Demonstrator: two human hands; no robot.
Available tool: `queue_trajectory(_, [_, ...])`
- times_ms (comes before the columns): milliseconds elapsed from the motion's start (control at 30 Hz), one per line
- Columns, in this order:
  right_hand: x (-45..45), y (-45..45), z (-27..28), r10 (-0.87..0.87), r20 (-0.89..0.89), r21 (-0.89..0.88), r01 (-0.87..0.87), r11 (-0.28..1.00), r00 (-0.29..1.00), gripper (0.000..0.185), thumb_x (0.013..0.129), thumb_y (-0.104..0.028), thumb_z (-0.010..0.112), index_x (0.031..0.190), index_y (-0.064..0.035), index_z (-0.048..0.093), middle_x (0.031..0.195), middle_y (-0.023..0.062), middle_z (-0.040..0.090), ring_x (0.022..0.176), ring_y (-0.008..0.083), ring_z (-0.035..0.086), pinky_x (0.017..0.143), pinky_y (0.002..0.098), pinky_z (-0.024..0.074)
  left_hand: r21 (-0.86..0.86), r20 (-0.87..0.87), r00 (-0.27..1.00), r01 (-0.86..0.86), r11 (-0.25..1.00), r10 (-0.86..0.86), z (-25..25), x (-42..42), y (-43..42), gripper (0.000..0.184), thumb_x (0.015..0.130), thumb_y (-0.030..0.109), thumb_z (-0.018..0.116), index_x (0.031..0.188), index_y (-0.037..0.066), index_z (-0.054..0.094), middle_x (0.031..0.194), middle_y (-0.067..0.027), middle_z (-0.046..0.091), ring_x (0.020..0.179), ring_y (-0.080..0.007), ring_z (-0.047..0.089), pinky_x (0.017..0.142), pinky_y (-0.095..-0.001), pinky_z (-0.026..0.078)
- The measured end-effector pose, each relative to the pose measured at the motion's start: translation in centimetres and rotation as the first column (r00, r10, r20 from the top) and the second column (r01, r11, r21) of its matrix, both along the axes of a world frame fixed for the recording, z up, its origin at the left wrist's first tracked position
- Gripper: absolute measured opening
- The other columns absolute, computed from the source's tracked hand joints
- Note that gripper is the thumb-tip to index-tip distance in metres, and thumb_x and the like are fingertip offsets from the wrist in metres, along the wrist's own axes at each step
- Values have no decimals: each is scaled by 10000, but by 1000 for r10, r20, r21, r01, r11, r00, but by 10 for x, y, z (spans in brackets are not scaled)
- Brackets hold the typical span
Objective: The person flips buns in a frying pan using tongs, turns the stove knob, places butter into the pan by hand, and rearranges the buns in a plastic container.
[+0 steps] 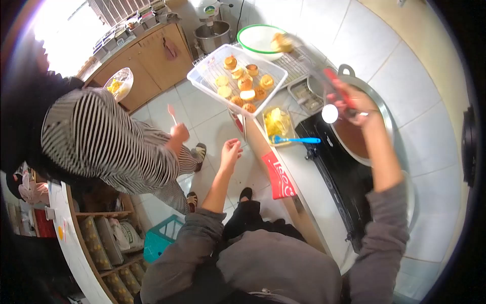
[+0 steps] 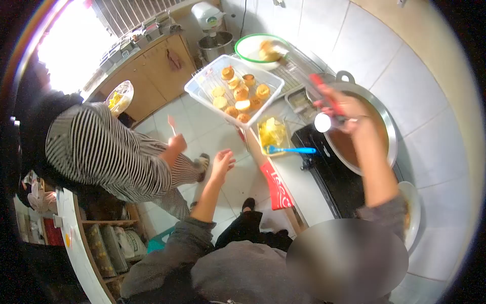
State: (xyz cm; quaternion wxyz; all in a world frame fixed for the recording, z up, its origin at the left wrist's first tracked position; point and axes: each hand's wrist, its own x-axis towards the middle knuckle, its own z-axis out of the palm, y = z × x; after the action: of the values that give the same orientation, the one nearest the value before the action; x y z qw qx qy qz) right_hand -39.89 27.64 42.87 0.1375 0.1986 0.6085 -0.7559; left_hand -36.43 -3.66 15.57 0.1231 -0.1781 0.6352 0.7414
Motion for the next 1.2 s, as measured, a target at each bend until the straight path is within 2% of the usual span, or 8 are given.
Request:
queue_trajectory(233, [-157, -140, -171, 54, -35, -106, -57, 993, 998, 247, 734, -235, 656, 824, -18, 579, 662, 62, 583, 495, 100, 542, 416, 197, 458, -58, -92, 993, -79, 995, 74, -10, -111, -13, 464, 812, 280, 521, 1201, 116, 328, 1065, -45, 466, 855, -166, 505, 688, -309, 425])
queue_trajectory(400, [-184, -188, -201, 19, -146, 377, 38, 925, 989, 238, 676, -240, 700, 675, -22, 602, 546, -7, 498, 371, 47, 365, 327, 217, 294, 22, -33, 999, -10, 1000, 11, -17, -139, -16, 529, 801, 301, 529, 1230, 127, 274, 1071, -50, 451, 867, -160, 494, 673, -315, 413])
queue_trajectory(667, [65, -97, 19, 8, -382, 301, 117, 947, 924, 436, 652, -294, 710, 910, 36, 591, 572, 44, 550, 433, 81, 472, 418, 220, 383, 103, -93, 983, -151, 983, 161, 6, -108, -8, 419, 805, 249, 462, 1157, 60, 336, 1119, -107, 403, 933, -263, 491, 742, -357, 398])
queue_trajectory(733, [155, -73, 75, 127, -390, 571, 131, 811, 912, 474, 656, -305, 717, 974, 19, 579, 689, 62, 590, 619, 70, 531, 519, 198, 414, 35, -139, 952, -270, 962, 272, 1, -81, -15, 390, 805, 223, 461, 1122, 28, 343, 1119, -144, 393, 916, -288, 489, 771, -387, 412])
queue_trajectory(833, [296, -24, 100, -173, -588, 475, 510, 717, 790, 518, 651, -167, 709, 1061, 70, 501, 822, 86, 592, 704, 109, 574, 600, 220, 470, -105, -216, 889, -432, 896, 403, -29, -18, -5, 370, 813, 211, 456, 1093, -5, 348, 1093, -160, 386, 884, -286, 488, 794, -394, 435])
queue_trajectory(967, [441, 41, 111, -521, -373, 761, 575, 302, 767, 446, 668, -24, 653, 1076, 72, 503, 821, 68, 604, 732, 96, 560, 657, 228, 462, -344, -231, 929, -355, 869, 288, -85, 53, -10, 373, 807, 189, 462, 1093, -21, 351, 1071, -147, 363, 844, -258, 490, 764, -349, 453])
queue_trajectory(1033, [463, 112, 80, -446, -276, 956, 292, -36, 851, 453, 631, -130, 681, 1013, 71, 545, 771, 123, 618, 704, 159, 598, 635, 278, 461, -487, -193, 965, -253, 836, 180, -88, 75, 9, 374, 800, 175, 467, 1093, -26, 353, 1059, -143, 352, 828, -244, 490, 752, -332, 459])
queue_trajectory(1200, [476, 214, -6, -418, -100, 971, -3, -240, 903, 425, 560, -297, 701, 819, 28, 611, 768, 239, 578, 724, 339, 580, 665, 369, 460, -530, -137, 981, -190, 827, 138, -94, 152, 53, 358, 782, 90, 490, 1095, -32, 366, 1048, -153, 377, 758, -216, 519, 638, -306, 470])
